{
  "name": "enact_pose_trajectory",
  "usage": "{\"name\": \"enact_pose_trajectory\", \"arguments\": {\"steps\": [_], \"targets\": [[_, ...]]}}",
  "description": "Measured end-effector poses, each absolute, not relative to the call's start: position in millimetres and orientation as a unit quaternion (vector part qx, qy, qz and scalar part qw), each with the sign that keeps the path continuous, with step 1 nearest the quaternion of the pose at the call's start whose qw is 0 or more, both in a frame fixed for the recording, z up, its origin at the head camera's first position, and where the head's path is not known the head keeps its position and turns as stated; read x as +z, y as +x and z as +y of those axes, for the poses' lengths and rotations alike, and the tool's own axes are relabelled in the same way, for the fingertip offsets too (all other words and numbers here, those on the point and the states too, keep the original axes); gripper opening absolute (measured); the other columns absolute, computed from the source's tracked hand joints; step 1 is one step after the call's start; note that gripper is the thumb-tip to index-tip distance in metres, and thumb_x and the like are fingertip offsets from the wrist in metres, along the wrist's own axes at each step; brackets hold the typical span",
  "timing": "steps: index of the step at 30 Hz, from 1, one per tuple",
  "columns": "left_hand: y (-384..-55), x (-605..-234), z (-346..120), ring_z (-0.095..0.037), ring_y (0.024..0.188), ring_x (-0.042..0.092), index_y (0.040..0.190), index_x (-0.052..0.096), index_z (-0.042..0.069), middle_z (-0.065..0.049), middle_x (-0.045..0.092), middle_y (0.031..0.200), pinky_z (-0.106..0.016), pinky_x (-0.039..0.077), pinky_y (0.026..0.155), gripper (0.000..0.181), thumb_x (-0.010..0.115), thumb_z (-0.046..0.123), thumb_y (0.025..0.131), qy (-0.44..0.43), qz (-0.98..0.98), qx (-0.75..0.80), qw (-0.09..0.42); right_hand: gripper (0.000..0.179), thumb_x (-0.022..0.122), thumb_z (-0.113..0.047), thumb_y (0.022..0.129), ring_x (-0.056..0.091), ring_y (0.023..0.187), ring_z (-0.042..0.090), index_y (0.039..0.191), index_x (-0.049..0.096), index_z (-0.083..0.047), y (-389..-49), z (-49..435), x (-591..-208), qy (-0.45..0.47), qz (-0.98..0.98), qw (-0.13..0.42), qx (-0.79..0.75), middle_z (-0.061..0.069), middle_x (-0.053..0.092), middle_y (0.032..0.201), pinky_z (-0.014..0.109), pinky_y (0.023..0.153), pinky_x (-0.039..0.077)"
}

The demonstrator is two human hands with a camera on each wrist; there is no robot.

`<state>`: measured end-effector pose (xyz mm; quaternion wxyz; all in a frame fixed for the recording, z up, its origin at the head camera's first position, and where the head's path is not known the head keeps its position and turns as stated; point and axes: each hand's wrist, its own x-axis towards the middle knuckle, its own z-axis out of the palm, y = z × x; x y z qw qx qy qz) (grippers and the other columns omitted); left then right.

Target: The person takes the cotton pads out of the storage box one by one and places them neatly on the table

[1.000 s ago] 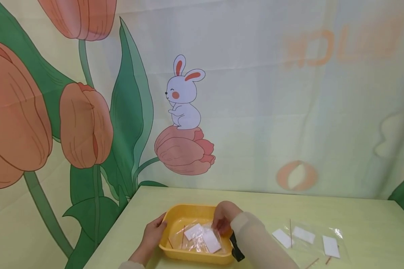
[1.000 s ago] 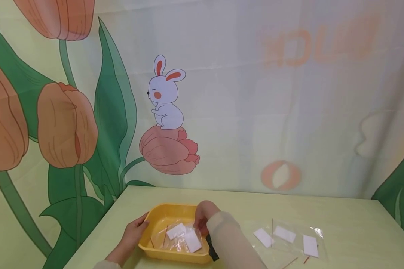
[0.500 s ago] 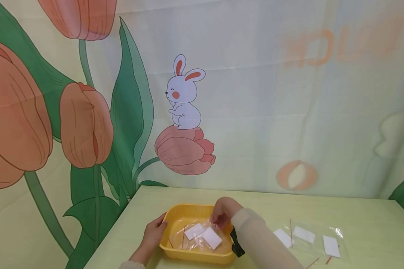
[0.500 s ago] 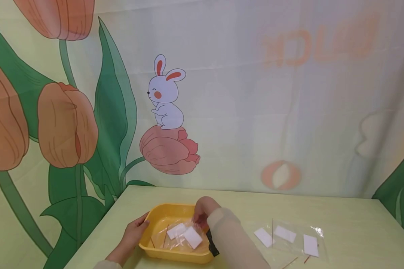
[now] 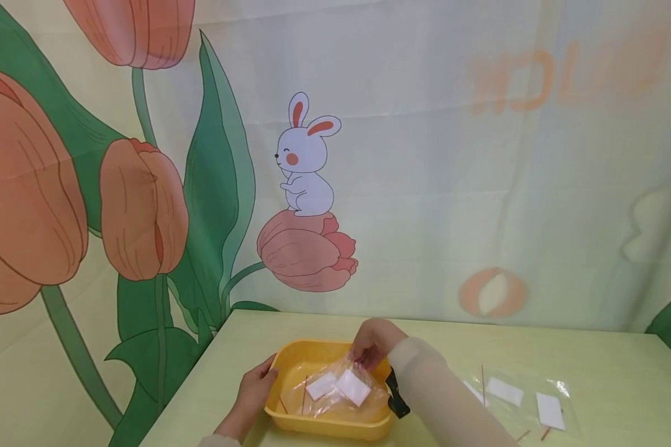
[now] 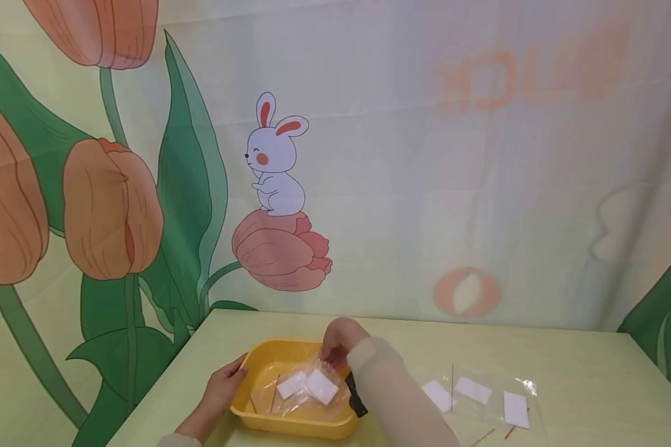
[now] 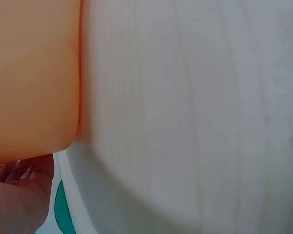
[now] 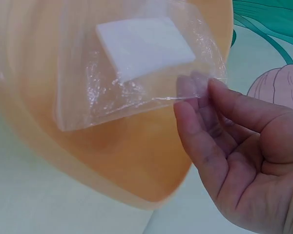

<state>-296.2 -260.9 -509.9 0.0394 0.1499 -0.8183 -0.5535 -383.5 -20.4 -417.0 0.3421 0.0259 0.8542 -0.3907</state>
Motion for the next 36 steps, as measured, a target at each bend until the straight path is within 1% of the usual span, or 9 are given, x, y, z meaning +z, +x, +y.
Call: {"name": "enact_pose_trajectory", "arguments": {"steps": [6, 10, 17, 22, 30, 36], "targets": [[-297, -510, -259, -0.046, 0.148, 0.039, 0.150, 0.043, -0.006, -0.026, 0.042, 0.157, -0.055, 0.039, 0.119, 0.046, 0.044, 0.010, 0.107, 0.152, -0.816, -0.557, 0.039, 0.007, 0.074, -0.004, 0.091, 0.068, 0.067, 0.020, 0.094, 0.077, 0.001, -384, -18, -409, 0.020, 0.857, 0.337, -0.390, 0.012, 0.070, 0.079, 0.031, 0.080, 0.066], [-298, -510, -259, -0.045, 0.148, 0.039, 0.150, 0.043, -0.005, -0.026, 0.042, 0.157, -0.055, 0.039, 0.119, 0.046, 0.043, 0.010, 0.107, 0.158, -0.816, -0.555, 0.039, 0.008, 0.073, -0.006, 0.092, 0.066, 0.066, 0.018, 0.096, 0.076, 0.000, -383, -18, -407, 0.002, 0.859, 0.342, -0.381, 0.010, 0.068, 0.076, 0.031, 0.081, 0.066], [-299, -511, -259, -0.046, 0.148, 0.039, 0.151, 0.043, -0.005, -0.026, 0.041, 0.158, -0.056, 0.039, 0.119, 0.046, 0.043, 0.011, 0.108, 0.162, -0.816, -0.554, 0.034, 0.007, 0.074, -0.008, 0.091, 0.066, 0.065, 0.018, 0.092, 0.076, -0.001, -381, -20, -402, -0.021, 0.858, 0.342, -0.383, 0.010, 0.070, 0.078, 0.029, 0.077, 0.066], [-299, -511, -258, -0.046, 0.148, 0.039, 0.151, 0.043, -0.005, -0.026, 0.041, 0.158, -0.056, 0.039, 0.119, 0.046, 0.043, 0.011, 0.108, 0.161, -0.818, -0.551, 0.032, 0.007, 0.072, -0.006, 0.093, 0.066, 0.066, 0.018, 0.090, 0.076, -0.001, -381, -18, -391, -0.034, 0.857, 0.341, -0.386, 0.010, 0.070, 0.079, 0.029, 0.078, 0.066], [-299, -509, -259, -0.046, 0.149, 0.038, 0.151, 0.043, -0.005, -0.025, 0.041, 0.158, -0.056, 0.038, 0.120, 0.046, 0.043, 0.011, 0.108, 0.161, -0.821, -0.546, 0.037, 0.008, 0.072, -0.008, 0.094, 0.066, 0.065, 0.017, 0.091, 0.076, -0.001, -379, -12, -377, -0.056, 0.862, 0.319, -0.390, 0.009, 0.070, 0.078, 0.028, 0.076, 0.066], [-297, -509, -259, -0.046, 0.149, 0.037, 0.151, 0.042, -0.005, -0.025, 0.040, 0.158, -0.057, 0.037, 0.120, 0.046, 0.042, 0.011, 0.108, 0.160, -0.824, -0.542, 0.033, 0.010, 0.071, -0.010, 0.095, 0.067, 0.067, 0.017, 0.095, 0.076, -0.001, -379, -3, -368, -0.056, 0.862, 0.313, -0.395, 0.009, 0.070, 0.081, 0.029, 0.078, 0.066]]}}
